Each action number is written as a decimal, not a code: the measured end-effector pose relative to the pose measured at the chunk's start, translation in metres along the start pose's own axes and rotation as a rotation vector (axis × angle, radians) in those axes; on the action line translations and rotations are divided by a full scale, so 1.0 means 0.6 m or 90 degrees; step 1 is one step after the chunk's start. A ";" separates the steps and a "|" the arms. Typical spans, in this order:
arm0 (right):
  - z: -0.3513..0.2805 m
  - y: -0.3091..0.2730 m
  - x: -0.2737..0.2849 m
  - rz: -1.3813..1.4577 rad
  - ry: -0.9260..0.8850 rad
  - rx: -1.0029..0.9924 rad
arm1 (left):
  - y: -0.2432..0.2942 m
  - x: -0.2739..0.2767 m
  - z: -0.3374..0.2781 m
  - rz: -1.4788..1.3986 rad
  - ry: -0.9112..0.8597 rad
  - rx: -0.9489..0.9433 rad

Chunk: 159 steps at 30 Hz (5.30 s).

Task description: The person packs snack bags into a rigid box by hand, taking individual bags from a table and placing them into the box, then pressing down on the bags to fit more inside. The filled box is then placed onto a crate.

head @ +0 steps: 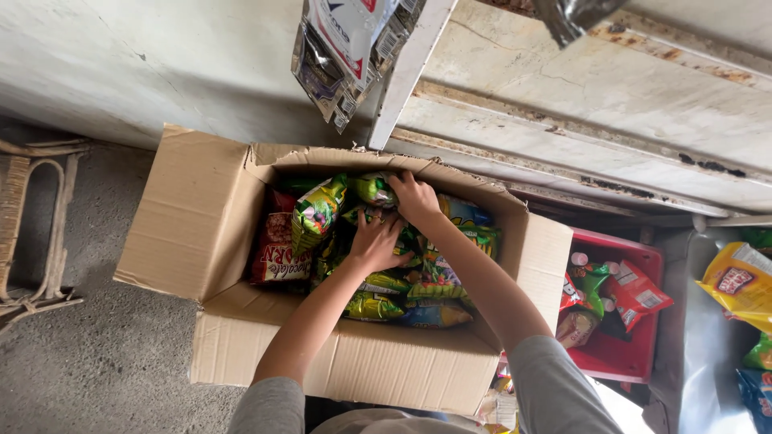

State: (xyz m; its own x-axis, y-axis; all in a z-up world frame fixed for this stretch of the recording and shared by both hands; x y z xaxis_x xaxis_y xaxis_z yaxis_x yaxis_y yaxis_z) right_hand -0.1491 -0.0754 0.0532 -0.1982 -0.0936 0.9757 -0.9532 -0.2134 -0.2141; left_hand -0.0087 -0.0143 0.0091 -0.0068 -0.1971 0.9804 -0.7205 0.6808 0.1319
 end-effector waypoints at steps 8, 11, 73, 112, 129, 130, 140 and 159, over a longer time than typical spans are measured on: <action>0.042 0.061 -0.140 -0.094 -0.080 -0.026 | 0.005 -0.006 0.007 0.030 0.001 -0.015; 0.036 0.051 -0.152 -0.109 -0.134 -0.038 | 0.014 -0.028 0.001 0.021 -0.004 -0.023; -0.218 0.076 0.162 0.122 -0.465 -0.151 | -0.067 -0.190 -0.108 -0.921 -0.486 0.537; -0.032 -0.180 0.005 0.541 -0.044 -0.039 | -0.219 0.214 -0.291 0.042 0.276 0.021; 0.024 -0.220 -0.285 1.206 -0.173 -0.373 | -0.204 0.403 -0.597 0.107 0.516 0.178; 0.024 -0.228 -0.294 1.202 -0.166 -0.370 | -0.210 0.401 -0.593 0.106 0.518 0.176; -0.101 -0.171 -0.037 1.022 -0.141 -0.329 | -0.217 0.455 -0.507 0.017 0.478 0.086; 0.041 -0.191 -0.012 0.364 -0.018 0.122 | -0.279 0.163 -0.182 0.003 0.112 -0.045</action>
State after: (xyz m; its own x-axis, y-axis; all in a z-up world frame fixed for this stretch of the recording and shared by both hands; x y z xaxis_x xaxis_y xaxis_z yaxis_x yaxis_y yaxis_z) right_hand -0.0328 -0.0739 0.0696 -0.6585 -0.2704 0.7024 -0.6390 -0.2922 -0.7116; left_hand 0.1870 -0.0709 0.0990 0.1159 -0.0723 0.9906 -0.6705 0.7302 0.1317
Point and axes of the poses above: each hand's wrist, its own z-axis towards the middle knuckle, its own x-axis out of the back of the hand, y = z × x, the point moved 1 cm from there along z, towards the middle knuckle, and after that the axes turned 10 degrees about z, right-handed, at the moved point
